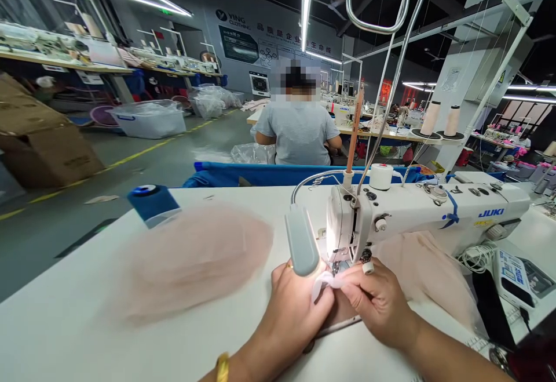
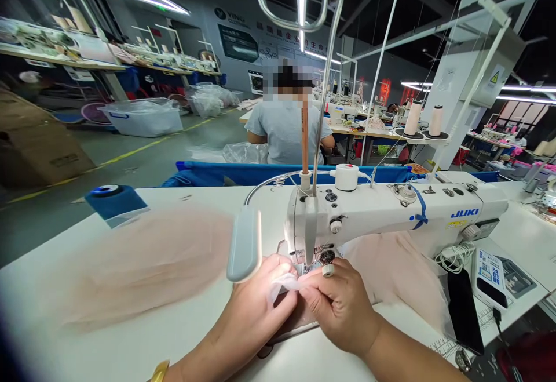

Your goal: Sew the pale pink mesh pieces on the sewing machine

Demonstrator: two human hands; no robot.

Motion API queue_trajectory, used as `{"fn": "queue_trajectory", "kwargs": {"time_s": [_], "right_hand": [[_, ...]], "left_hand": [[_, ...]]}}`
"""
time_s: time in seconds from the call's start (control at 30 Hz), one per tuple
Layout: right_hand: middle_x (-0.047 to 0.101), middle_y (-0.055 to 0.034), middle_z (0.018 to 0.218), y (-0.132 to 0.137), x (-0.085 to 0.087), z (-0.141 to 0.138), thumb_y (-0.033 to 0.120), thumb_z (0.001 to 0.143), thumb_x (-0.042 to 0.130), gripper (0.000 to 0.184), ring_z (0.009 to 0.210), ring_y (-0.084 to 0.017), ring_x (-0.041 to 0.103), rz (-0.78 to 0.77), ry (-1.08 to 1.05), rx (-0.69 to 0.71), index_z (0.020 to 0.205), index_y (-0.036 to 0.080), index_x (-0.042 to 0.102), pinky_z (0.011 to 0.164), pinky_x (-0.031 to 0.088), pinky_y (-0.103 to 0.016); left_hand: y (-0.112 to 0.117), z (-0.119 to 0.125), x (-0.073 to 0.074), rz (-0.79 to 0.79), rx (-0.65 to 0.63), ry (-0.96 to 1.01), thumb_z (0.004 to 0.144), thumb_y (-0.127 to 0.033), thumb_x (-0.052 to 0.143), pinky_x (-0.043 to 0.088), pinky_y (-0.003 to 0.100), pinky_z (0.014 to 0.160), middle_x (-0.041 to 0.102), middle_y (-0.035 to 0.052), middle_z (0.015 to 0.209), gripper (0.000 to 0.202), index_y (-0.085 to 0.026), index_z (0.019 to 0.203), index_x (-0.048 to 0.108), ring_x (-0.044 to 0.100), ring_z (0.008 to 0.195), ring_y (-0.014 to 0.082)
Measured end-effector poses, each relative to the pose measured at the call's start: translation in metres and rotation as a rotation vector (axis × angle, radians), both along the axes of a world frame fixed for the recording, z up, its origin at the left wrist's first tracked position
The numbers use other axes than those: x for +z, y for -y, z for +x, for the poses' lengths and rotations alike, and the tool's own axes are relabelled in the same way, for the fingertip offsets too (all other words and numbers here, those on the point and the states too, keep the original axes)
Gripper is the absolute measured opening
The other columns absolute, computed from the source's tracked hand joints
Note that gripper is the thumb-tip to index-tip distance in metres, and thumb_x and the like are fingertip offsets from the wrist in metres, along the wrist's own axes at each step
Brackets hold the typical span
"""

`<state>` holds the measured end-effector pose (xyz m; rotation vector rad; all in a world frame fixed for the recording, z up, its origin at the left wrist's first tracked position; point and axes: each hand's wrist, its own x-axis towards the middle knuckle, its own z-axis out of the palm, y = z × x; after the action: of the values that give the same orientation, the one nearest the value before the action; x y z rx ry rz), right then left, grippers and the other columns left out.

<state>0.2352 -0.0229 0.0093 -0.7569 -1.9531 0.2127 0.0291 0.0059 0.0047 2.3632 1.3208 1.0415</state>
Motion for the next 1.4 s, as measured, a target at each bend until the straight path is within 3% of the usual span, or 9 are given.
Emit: {"fn": "queue_trajectory", "kwargs": {"time_s": [0.27,0.4,0.57,0.67,0.87,0.97,1.1,1.27,1.4], "right_hand": [[0.087,-0.0029,0.104,0.001,0.002,-0.001,0.019,0.114,0.057,0.022,0.096,-0.021,0.079,-0.026,-0.027,-0.018,0.108,0.025,0.078,0.088,0.058,-0.033],[0.086,-0.004,0.108,0.001,0.0,0.006,0.022,0.115,0.055,0.02,0.097,-0.021,0.079,-0.071,0.019,0.007,0.112,0.025,0.074,0.089,0.056,-0.034],[0.081,-0.0024,0.094,0.0,-0.002,0.021,0.033,0.116,0.053,0.026,0.09,-0.02,0.074,-0.103,0.417,0.178,0.094,0.025,0.064,0.085,0.048,-0.035],[0.073,-0.0002,0.084,0.001,0.0,0.028,0.033,0.114,0.056,0.031,0.082,-0.019,0.066,-0.098,0.629,0.152,0.084,0.024,0.056,0.079,0.041,-0.035],[0.068,0.0016,0.081,0.007,0.005,0.031,0.032,0.111,0.06,0.032,0.08,-0.017,0.062,-0.115,0.687,0.111,0.082,0.023,0.05,0.079,0.036,-0.034],[0.069,0.0008,0.084,0.009,0.005,0.031,0.032,0.111,0.061,0.03,0.082,-0.018,0.063,-0.131,0.681,0.116,0.084,0.023,0.051,0.08,0.037,-0.034],[0.073,-0.0004,0.091,0.008,0.001,0.032,0.038,0.113,0.063,0.027,0.087,-0.02,0.066,-0.161,0.652,0.119,0.09,0.023,0.057,0.082,0.039,-0.034],[0.079,-0.0045,0.11,0.007,-0.002,0.03,0.054,0.112,0.068,0.029,0.1,-0.025,0.068,-0.202,0.597,0.043,0.111,0.025,0.068,0.089,0.046,-0.037],[0.081,-0.0037,0.106,0.007,-0.002,0.03,0.057,0.113,0.066,0.031,0.098,-0.026,0.066,-0.214,0.606,0.006,0.108,0.027,0.073,0.091,0.047,-0.038]], "left_hand": [[-0.012,-0.006,-0.029,0.042,-0.025,0.069,0.096,-0.021,0.046,0.049,0.042,0.082,0.07,0.0026,0.088,0.022,-0.024,0.081,0.062,0.068,0.087,0.0264],[-0.012,-0.013,-0.029,0.143,-0.114,0.05,0.1,-0.018,0.046,0.047,0.043,0.086,0.069,0.0037,0.093,0.024,-0.024,0.086,0.064,0.063,0.089,0.0264],[-0.004,-0.018,-0.028,0.334,-0.323,-0.099,0.098,-0.007,0.045,0.037,0.042,0.081,0.069,0.0061,0.088,0.028,-0.023,0.086,0.064,0.058,0.084,0.0261],[0.001,-0.019,-0.033,0.374,-0.396,-0.104,0.088,0.003,0.043,0.032,0.042,0.08,0.074,0.0028,0.089,0.035,-0.023,0.091,0.066,0.061,0.083,0.0245],[0.013,-0.021,-0.037,0.311,-0.381,-0.104,0.079,0.002,0.051,0.026,0.042,0.081,0.078,-0.001,0.098,0.039,-0.026,0.099,0.069,0.062,0.086,0.0241],[0.012,-0.021,-0.042,0.321,-0.374,-0.093,0.074,-0.001,0.056,0.026,0.041,0.081,0.077,-0.0008,0.099,0.034,-0.026,0.095,0.067,0.062,0.086,0.0241],[0.009,-0.021,-0.047,0.292,-0.379,-0.099,0.08,-0.001,0.055,0.032,0.042,0.087,0.076,-0.0002,0.102,0.026,-0.024,0.087,0.061,0.066,0.089,0.0245],[0.01,-0.02,-0.043,0.267,-0.359,-0.15,0.081,-0.002,0.056,0.036,0.041,0.087,0.072,-0.0003,0.096,0.037,-0.027,0.106,0.067,0.063,0.083,0.0247],[0.01,-0.022,-0.037,0.254,-0.377,-0.186,0.085,-0.002,0.052,0.036,0.043,0.089,0.074,0.0034,0.104,0.041,-0.028,0.112,0.069,0.067,0.091,0.026]]}}
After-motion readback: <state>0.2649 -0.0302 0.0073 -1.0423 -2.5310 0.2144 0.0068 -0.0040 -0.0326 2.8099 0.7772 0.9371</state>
